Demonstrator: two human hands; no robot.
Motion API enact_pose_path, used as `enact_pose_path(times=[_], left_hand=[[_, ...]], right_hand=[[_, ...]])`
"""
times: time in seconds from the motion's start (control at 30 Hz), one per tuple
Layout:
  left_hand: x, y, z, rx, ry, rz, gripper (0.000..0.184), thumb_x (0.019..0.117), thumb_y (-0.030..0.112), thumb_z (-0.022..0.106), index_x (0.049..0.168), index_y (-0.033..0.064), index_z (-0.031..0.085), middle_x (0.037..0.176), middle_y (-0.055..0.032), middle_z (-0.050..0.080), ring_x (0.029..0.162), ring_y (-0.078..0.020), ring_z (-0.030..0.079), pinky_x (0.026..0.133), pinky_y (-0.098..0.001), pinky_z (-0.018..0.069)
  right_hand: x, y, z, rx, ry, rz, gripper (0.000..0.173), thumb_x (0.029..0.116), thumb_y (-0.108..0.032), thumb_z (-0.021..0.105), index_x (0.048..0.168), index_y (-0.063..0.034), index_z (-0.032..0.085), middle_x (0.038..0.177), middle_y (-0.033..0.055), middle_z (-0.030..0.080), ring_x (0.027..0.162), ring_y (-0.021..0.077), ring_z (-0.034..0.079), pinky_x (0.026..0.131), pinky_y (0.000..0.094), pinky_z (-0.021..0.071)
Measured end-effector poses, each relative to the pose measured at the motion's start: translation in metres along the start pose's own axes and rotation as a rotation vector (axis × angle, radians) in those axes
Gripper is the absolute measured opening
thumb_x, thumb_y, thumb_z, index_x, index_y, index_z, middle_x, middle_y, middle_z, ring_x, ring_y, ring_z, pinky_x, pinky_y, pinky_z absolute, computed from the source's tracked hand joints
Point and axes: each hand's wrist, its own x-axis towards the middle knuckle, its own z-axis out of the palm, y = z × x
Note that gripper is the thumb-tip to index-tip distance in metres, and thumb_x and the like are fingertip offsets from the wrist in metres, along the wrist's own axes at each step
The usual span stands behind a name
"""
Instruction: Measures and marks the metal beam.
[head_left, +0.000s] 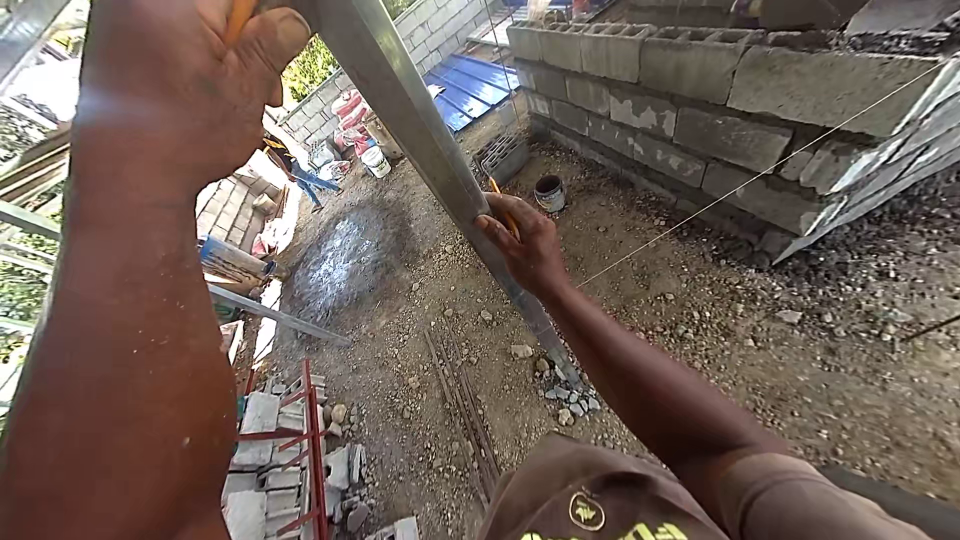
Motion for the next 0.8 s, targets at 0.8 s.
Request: enact_pose_path(times=[0.8], left_hand=[[0.004,-0.014,0.004,0.112,0.075,-0.015,0.050,0.1036,0.060,0.048,0.101,0.0129,0.064,0.077,-0.0028,0.059,0.061,-0.0132,0.055,0.057,-0.0412,0.0464]], right_hand=[[-0.010,0.011,-0.020,0.095,0.139,-0.052,0.042,0.1119,-0.022,0.041,0.144,0.0004,0.056,0.128,0.0126,0.071,0.114,0.0195,0.071,0.102,0.0406,0.0586]])
